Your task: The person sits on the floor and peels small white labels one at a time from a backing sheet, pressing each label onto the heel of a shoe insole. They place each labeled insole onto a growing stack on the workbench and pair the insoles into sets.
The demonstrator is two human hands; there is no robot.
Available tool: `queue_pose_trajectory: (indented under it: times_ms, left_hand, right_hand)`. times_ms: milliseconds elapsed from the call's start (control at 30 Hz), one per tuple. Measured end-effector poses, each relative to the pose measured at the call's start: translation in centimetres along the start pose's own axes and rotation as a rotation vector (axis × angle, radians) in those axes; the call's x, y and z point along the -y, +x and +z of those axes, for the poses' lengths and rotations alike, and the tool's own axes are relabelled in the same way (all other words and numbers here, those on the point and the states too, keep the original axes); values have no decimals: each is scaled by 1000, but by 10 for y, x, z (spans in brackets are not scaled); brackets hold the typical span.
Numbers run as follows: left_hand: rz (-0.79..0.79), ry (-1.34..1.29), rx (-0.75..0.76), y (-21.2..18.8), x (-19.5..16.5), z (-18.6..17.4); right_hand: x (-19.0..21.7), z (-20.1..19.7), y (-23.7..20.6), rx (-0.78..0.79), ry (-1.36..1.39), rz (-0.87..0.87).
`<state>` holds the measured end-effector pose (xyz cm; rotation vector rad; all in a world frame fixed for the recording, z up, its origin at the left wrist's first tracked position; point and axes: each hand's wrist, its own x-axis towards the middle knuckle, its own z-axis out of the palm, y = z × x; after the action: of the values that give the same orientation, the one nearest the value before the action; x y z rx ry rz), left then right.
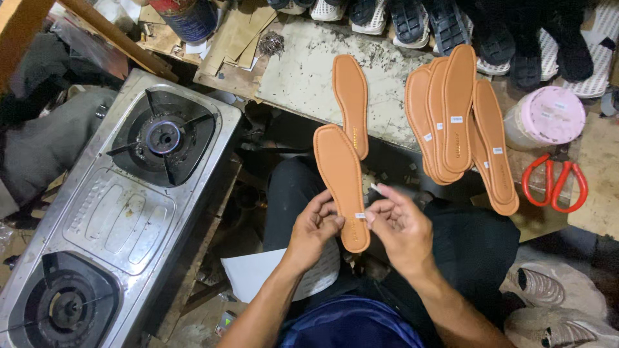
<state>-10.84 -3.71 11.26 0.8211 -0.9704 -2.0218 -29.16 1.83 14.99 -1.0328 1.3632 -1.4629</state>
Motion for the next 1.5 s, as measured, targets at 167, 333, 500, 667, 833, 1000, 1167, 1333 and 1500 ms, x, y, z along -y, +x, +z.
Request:
queue_pose_trajectory:
  times_ms: [167,333,500,667,833,1000,1167,1333,1500]
  left_hand:
    - [35,17,17,-6,-1,12]
    - [37,82,25,-11,-5,20]
    - [30,113,22,-14,-9,28]
    - [44,73,28,-15,-9,29]
    - [-31,144,11,-17,-5,22]
    - [-77,305,-17,-10,9,10]
    - [-21,258,-23,14,22,-8]
    - [-10,215,-56,53,17,-13]
    - [-119,190,-150,96,-10,5]
  right_hand:
    - [-14,-4,5,-48,96,157]
    - [-10,4,5,-103,83,121]
    - [0,13,0,-133,-236,-4]
    - [4,13,-2,-183,-655,-311]
    - [-10,7,3,-109,-6,72]
    - [-13,-20,7,-186,47,19]
    - [14,-95,47,-351,-128,-166]
    - [50,-173,92,-310,-325,-255]
    - [53,-196,99,-392,-930,-316]
